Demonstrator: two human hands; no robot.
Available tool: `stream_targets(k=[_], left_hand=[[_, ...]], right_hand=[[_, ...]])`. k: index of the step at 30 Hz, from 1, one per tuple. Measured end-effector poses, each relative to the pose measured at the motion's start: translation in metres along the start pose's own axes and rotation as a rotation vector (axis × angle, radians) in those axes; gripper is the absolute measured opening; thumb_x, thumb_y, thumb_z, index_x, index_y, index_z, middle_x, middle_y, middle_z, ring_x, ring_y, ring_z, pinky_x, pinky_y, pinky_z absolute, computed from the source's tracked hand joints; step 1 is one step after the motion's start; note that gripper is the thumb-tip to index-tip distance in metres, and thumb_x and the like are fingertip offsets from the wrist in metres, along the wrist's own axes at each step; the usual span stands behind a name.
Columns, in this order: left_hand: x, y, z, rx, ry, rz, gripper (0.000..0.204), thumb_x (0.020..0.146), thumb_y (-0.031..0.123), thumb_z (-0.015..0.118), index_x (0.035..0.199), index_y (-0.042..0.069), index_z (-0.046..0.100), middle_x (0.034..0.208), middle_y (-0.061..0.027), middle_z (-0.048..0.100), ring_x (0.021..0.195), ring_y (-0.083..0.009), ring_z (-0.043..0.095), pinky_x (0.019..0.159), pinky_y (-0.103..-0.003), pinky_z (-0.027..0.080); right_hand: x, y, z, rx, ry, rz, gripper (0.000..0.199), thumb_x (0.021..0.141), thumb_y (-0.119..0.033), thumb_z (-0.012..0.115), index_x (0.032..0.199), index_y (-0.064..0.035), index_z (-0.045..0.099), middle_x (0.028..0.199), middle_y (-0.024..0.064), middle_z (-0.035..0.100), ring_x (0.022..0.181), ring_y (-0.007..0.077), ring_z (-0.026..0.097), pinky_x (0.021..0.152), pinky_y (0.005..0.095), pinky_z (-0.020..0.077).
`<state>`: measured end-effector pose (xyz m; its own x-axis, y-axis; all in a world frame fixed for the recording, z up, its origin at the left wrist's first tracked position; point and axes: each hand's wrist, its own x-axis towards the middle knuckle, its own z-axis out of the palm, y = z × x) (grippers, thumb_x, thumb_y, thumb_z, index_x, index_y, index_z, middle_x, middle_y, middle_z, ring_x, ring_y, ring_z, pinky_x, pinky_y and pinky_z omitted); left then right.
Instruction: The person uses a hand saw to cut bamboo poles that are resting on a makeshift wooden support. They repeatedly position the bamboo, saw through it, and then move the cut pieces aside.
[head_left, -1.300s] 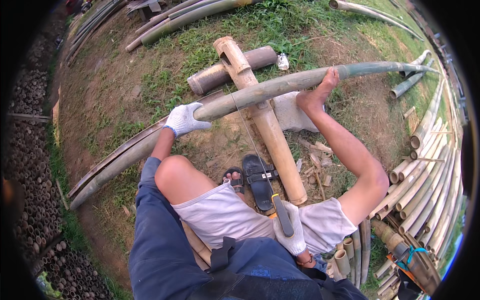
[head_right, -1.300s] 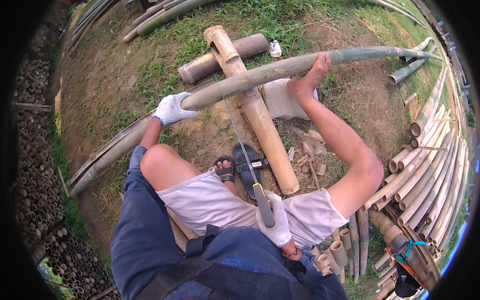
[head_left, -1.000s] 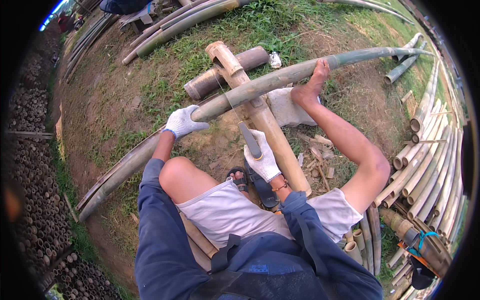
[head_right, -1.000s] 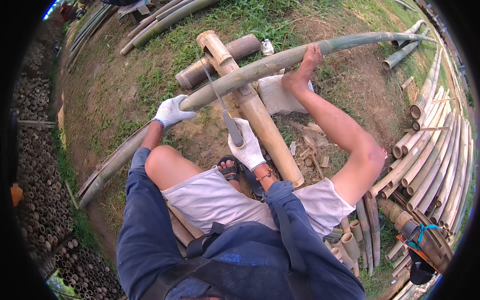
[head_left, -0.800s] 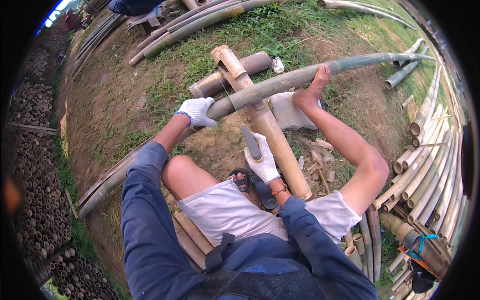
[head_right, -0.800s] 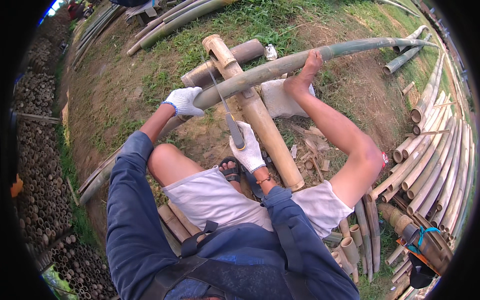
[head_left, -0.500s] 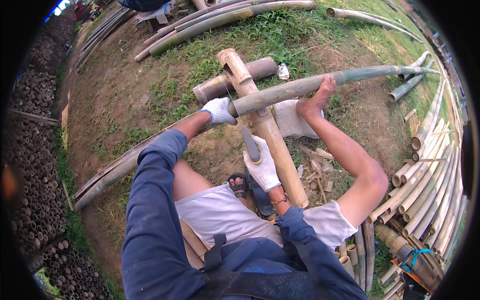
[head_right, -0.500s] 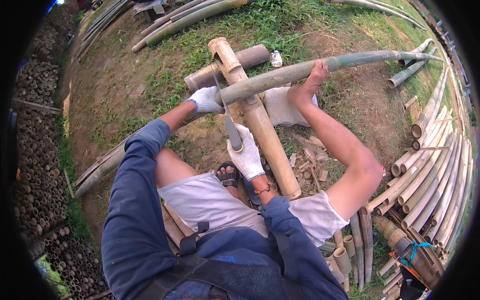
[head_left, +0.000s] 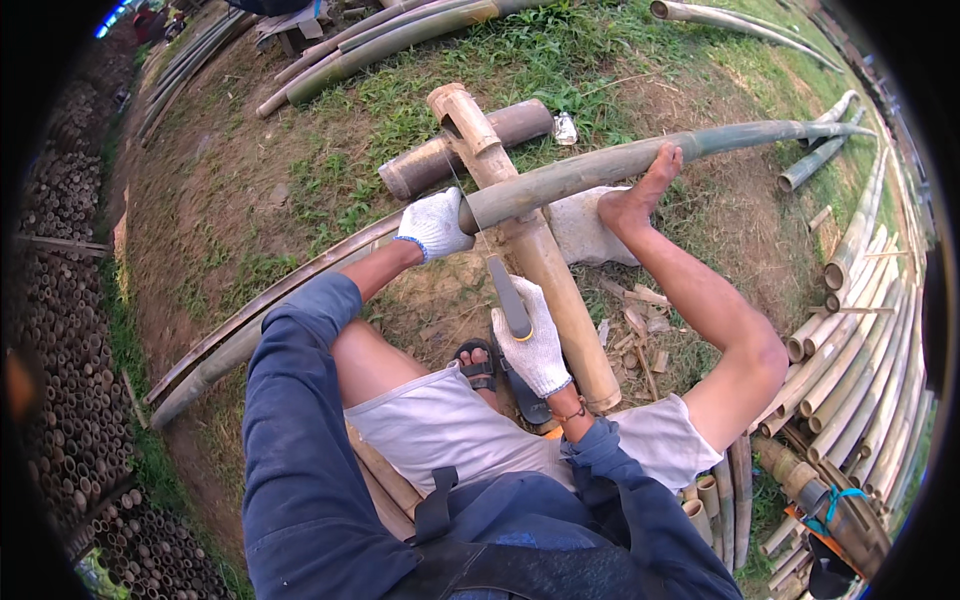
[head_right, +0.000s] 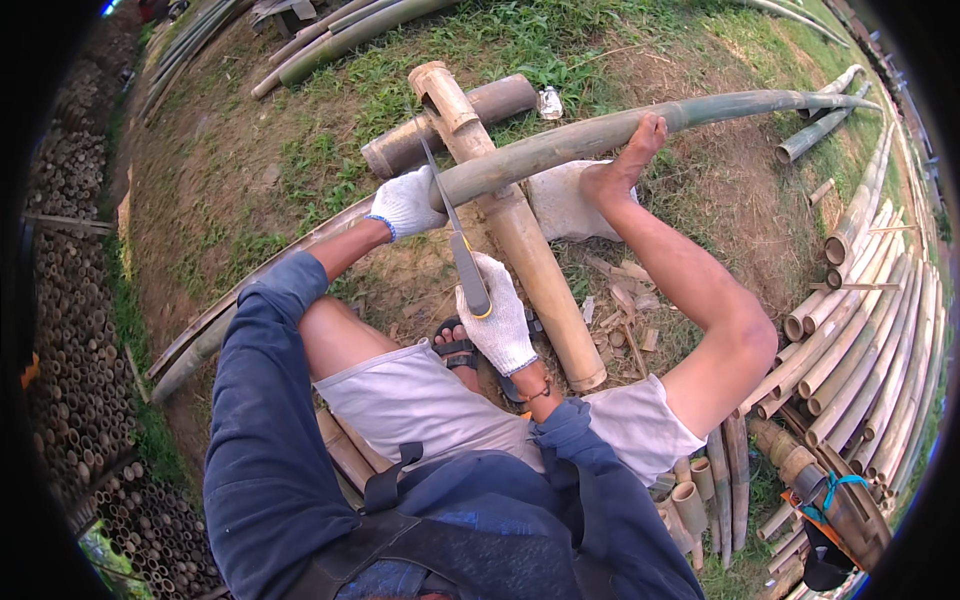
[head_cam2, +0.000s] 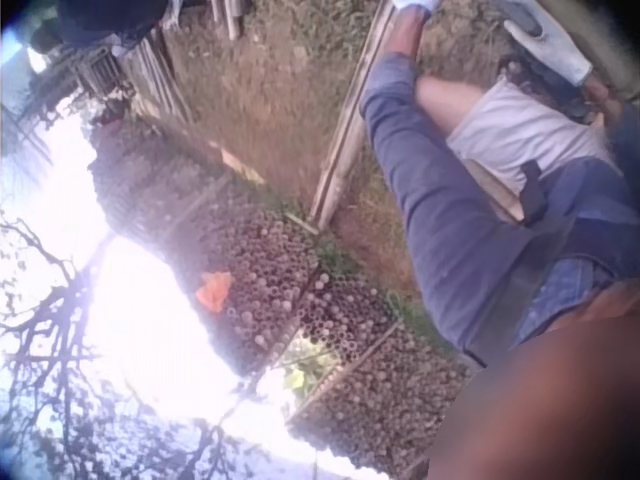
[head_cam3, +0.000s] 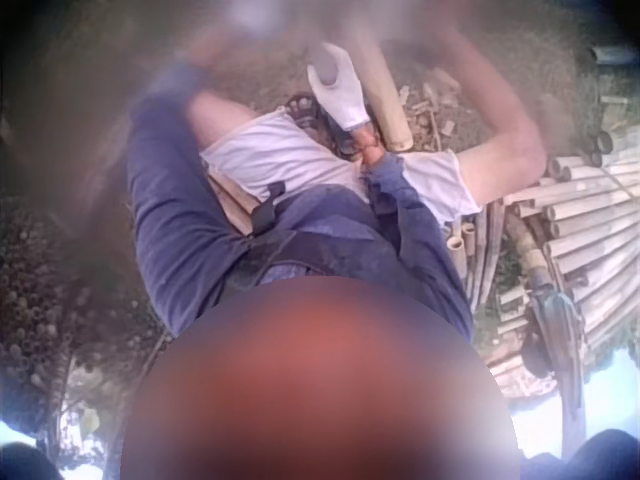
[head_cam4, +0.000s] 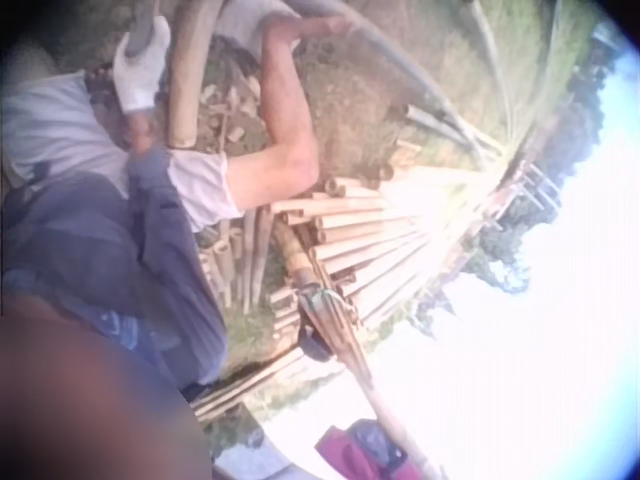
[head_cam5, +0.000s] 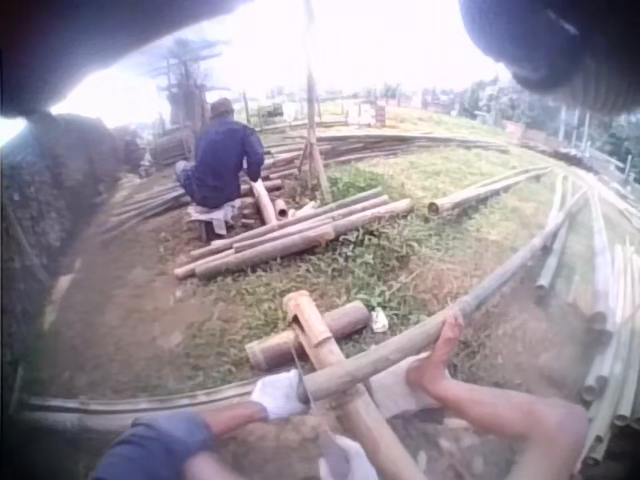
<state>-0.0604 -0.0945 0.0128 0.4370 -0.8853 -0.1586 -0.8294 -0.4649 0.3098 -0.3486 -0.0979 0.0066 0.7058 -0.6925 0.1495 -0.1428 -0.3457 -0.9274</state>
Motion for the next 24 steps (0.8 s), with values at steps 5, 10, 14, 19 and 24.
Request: stream_targets(k=[5,10,14,19,24], left_hand=[[-0.01,0.008,-0.004,0.029,0.056,-0.003,0.058,0.078,0.038,0.089,0.117,0.002,0.067,0.108,-0.0267,0.08,0.102,-0.0448,0.08,0.092,-0.053,0.065],[-0.009,0.01,-0.004,0.021,0.036,-0.013,0.059,0.077,0.039,0.09,0.117,0.002,0.067,0.108,-0.0267,0.08,0.102,-0.0451,0.08,0.093,-0.054,0.065],[-0.007,0.009,-0.005,0.029,0.017,-0.012,0.059,0.077,0.04,0.09,0.117,0.003,0.067,0.108,-0.0268,0.08,0.104,-0.0449,0.08,0.093,-0.053,0.065],[-0.008,0.008,0.002,0.037,0.045,-0.009,0.052,0.084,0.038,0.086,0.117,0.001,0.067,0.109,-0.0291,0.08,0.104,-0.0479,0.08,0.091,-0.056,0.064],[-0.005,0.006,-0.003,0.066,0.076,-0.004,0.06,0.078,0.04,0.09,0.118,0.001,0.067,0.109,-0.0275,0.08,0.102,-0.0445,0.081,0.092,-0.053,0.066]], right_hand=[[-0.004,-0.032,-0.016,-0.014,0.002,-0.019,0.057,0.102,-0.014,0.082,0.153,-0.0059,0.058,0.142,0.021,0.069,0.13,0.0403,0.071,0.11,0.0453,0.0577],[-0.059,-0.045,-0.047,-0.023,-0.028,0.007,0.059,0.099,-0.01,0.082,0.153,-0.0039,0.058,0.142,0.0219,0.069,0.131,0.0387,0.072,0.111,0.0459,0.0576],[-0.143,-0.075,-0.095,-0.176,-0.076,0.032,0.06,0.097,-0.003,0.082,0.151,-0.0002,0.058,0.143,0.0227,0.068,0.13,0.0392,0.072,0.112,0.0445,0.0573],[-0.12,-0.061,-0.085,-0.131,-0.033,0.014,0.058,0.097,-0.002,0.08,0.151,-0.0006,0.058,0.141,0.0226,0.069,0.129,0.0383,0.073,0.111,0.0441,0.0577],[0.002,-0.003,-0.007,-0.012,0.01,-0.054,0.047,0.102,-0.01,0.076,0.146,-0.0071,0.061,0.137,0.021,0.07,0.122,0.0459,0.072,0.104,0.0472,0.0603]])
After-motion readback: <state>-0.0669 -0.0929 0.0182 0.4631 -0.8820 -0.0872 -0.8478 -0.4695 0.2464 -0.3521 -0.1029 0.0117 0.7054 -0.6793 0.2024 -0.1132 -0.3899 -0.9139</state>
